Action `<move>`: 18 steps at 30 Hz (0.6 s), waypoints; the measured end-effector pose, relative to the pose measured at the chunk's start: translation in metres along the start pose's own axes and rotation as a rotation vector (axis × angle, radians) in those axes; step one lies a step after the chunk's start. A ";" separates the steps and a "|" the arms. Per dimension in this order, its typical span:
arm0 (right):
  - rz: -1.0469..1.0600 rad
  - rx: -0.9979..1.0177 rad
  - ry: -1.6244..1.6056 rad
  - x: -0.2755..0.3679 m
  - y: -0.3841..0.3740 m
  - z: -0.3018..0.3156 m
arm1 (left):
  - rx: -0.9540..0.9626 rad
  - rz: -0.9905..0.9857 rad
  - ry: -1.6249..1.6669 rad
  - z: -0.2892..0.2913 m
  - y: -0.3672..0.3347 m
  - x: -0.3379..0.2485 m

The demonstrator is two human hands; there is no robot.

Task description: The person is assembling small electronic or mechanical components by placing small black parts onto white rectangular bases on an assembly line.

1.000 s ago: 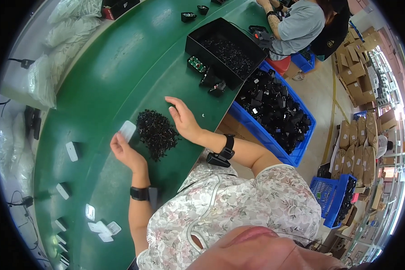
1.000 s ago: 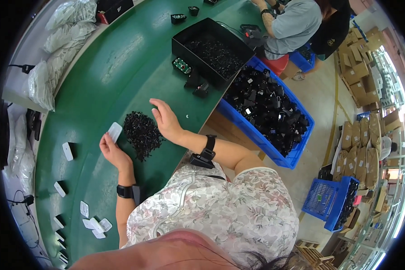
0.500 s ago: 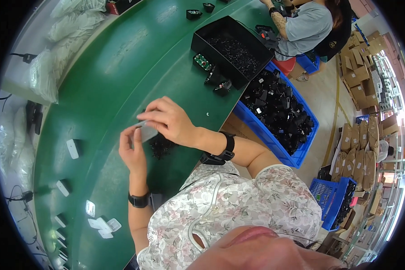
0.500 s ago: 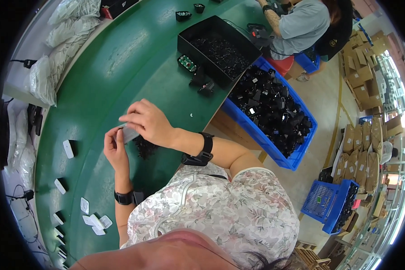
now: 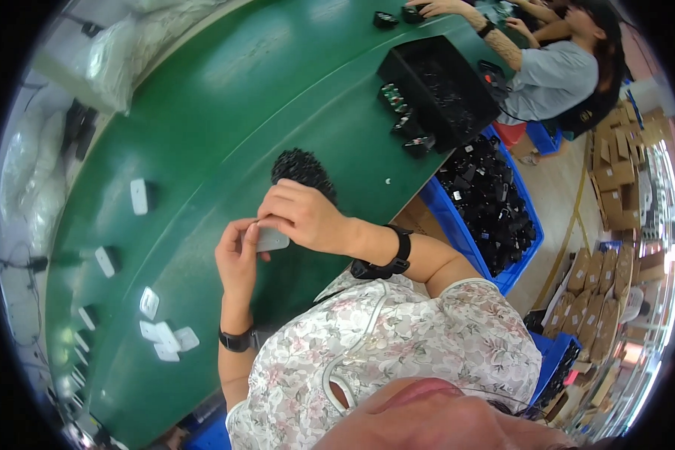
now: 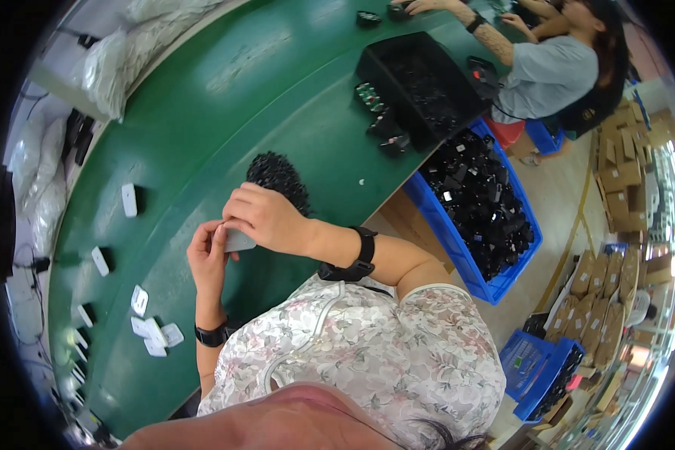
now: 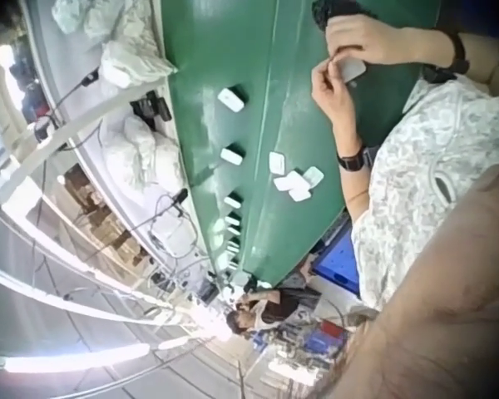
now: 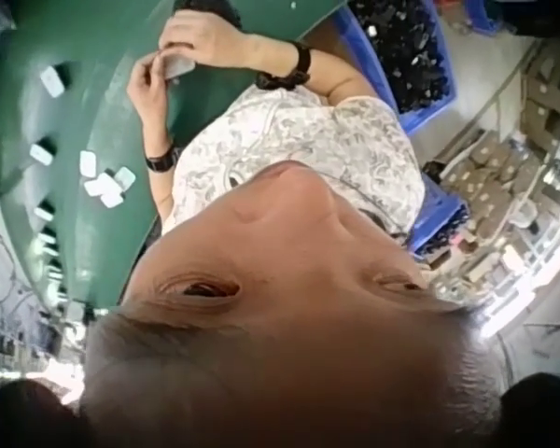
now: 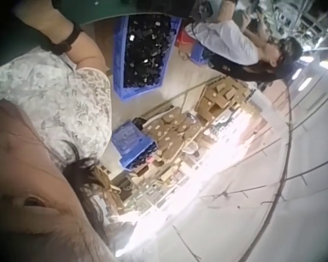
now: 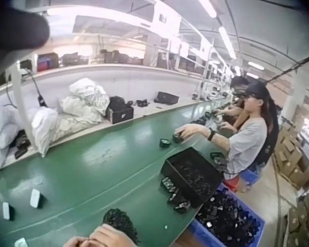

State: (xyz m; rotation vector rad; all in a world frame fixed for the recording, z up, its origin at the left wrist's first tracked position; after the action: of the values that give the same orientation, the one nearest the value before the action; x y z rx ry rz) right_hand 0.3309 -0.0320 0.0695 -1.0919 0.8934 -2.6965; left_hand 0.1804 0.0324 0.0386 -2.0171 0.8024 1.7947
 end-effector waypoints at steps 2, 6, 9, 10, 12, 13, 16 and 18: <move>0.036 0.001 0.027 0.007 -0.006 -0.004 | -0.009 -0.072 -0.120 0.006 0.004 -0.002; 0.018 0.077 0.094 0.015 -0.016 -0.008 | -0.093 -0.149 -0.198 0.011 0.004 -0.007; -0.085 0.164 0.060 0.015 -0.017 -0.015 | -0.101 -0.125 -0.068 0.015 0.005 -0.003; -0.161 0.175 -0.055 0.009 -0.015 -0.019 | -0.084 -0.112 -0.018 0.017 0.004 0.000; -0.219 0.158 -0.160 0.002 -0.013 -0.024 | -0.083 -0.092 0.039 0.019 0.005 -0.002; -0.277 0.167 -0.179 0.000 -0.014 -0.024 | -0.109 -0.070 0.174 0.018 0.005 -0.003; -0.338 0.199 -0.219 0.001 -0.016 -0.033 | -0.157 -0.064 0.335 0.022 0.005 0.004; -0.342 0.216 -0.234 0.003 -0.016 -0.038 | -0.171 -0.080 0.361 0.025 0.005 0.009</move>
State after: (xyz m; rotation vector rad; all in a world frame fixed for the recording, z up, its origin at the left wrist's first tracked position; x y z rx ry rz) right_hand 0.3061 -0.0013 0.0586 -1.5869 0.3984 -2.7514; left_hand 0.1577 0.0417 0.0261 -2.4922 0.6696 1.5211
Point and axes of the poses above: each hand's wrist, its own y-axis away from the middle knuckle, its own z-axis out of the back of the hand, x = y × z, the point moved 3 cm from there along -y, towards the middle knuckle, and after that the axes turned 10 degrees about y, right-handed, at the moved point
